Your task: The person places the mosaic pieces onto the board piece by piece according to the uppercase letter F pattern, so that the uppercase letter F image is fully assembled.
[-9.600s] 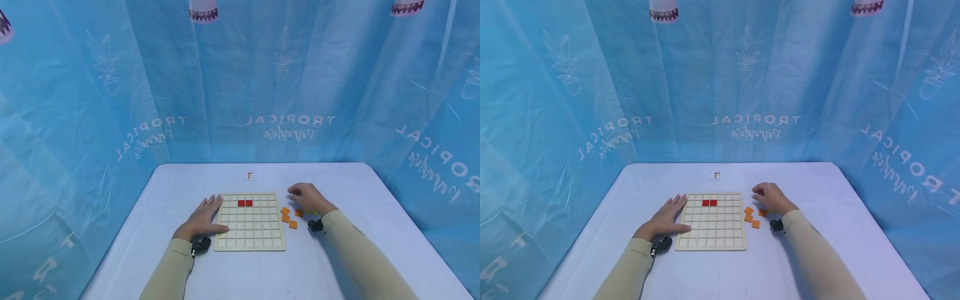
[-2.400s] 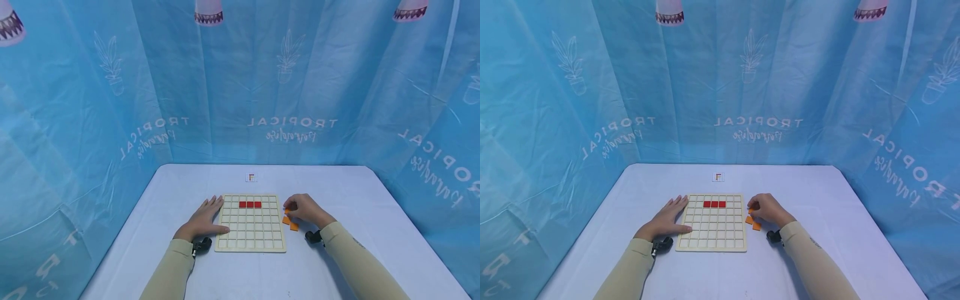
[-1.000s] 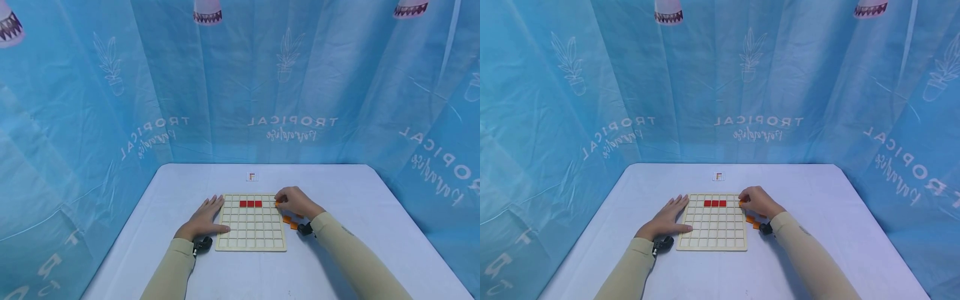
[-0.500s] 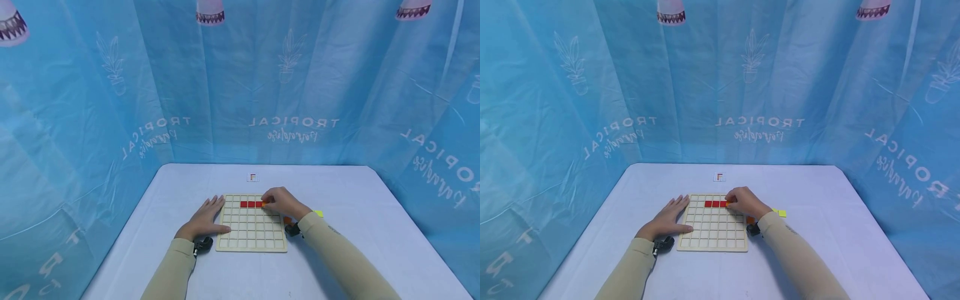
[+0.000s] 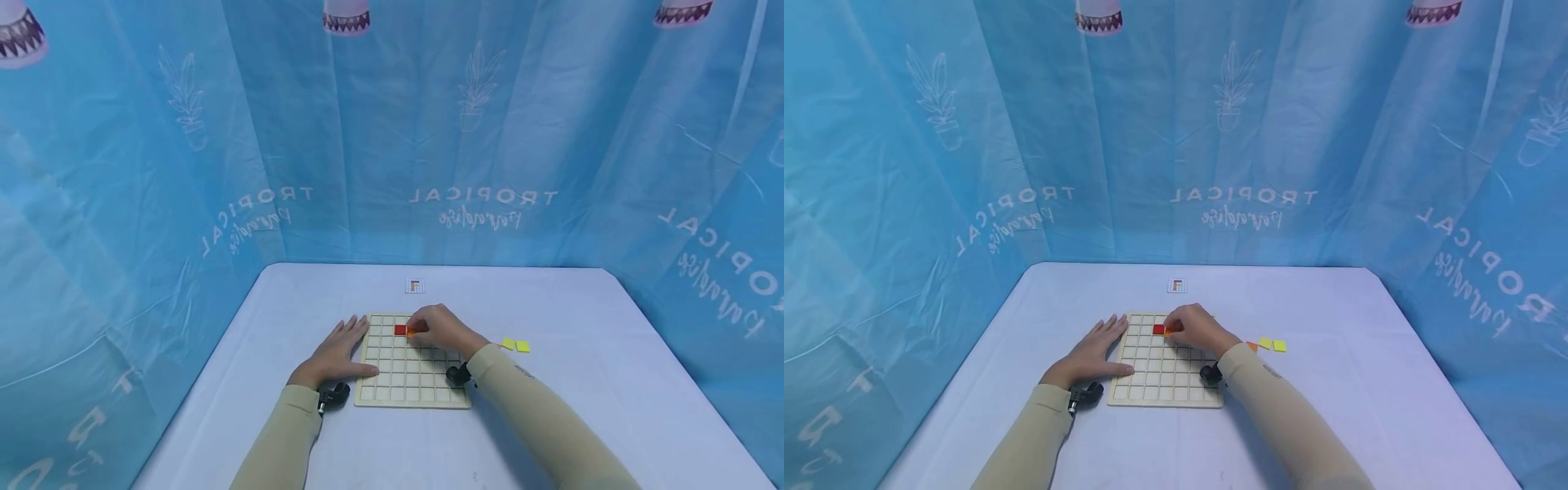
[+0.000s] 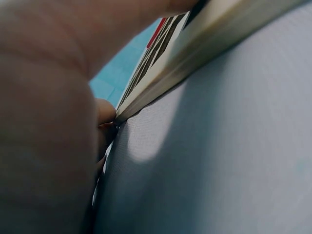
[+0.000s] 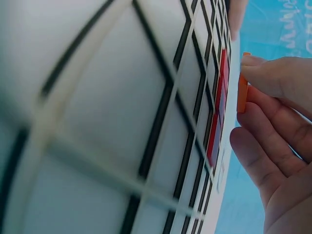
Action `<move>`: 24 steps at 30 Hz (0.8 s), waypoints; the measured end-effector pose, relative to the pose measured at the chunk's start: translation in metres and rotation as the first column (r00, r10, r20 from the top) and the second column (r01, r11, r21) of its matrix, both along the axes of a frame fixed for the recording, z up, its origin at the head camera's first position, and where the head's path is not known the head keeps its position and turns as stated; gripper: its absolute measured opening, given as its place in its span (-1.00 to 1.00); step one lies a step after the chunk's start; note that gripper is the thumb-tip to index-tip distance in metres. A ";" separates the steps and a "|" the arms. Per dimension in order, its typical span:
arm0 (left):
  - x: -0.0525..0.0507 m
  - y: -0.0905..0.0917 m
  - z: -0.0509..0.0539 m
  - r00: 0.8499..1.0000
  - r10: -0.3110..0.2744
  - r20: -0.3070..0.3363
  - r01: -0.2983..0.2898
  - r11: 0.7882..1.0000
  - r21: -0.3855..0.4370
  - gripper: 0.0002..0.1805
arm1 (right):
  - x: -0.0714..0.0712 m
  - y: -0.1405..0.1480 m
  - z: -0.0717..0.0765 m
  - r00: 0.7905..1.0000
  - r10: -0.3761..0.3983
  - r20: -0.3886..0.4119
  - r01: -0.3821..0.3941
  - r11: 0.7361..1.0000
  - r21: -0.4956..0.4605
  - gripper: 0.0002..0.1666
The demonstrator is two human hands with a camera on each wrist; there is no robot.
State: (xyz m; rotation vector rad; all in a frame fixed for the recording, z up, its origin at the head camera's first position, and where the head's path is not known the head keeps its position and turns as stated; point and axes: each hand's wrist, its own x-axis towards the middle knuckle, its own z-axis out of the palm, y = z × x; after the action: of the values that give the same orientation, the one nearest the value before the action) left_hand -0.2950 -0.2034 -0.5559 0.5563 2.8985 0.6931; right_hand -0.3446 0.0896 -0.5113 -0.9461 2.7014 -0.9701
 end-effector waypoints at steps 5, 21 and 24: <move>0.000 0.001 0.001 1.000 0.001 0.006 -0.001 1.000 -0.006 0.40 | 0.003 -0.012 0.002 1.000 0.027 -0.008 -0.027 1.000 0.015 -0.75; -0.003 -0.001 -0.001 1.000 -0.019 -0.007 0.019 1.000 -0.006 0.42 | 0.005 -0.030 -0.004 0.992 0.095 -0.087 -0.089 0.994 0.071 -0.73; -0.003 -0.001 -0.001 1.000 -0.020 -0.006 0.020 1.000 -0.006 0.42 | 0.004 -0.031 -0.006 0.992 0.087 -0.089 -0.080 0.994 0.076 -0.73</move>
State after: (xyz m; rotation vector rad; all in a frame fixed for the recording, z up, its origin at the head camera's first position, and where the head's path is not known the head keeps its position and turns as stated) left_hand -0.2979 -0.2044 -0.5572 0.5870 2.8957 0.6812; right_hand -0.3403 0.0586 -0.5175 -1.1068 2.7255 -0.8273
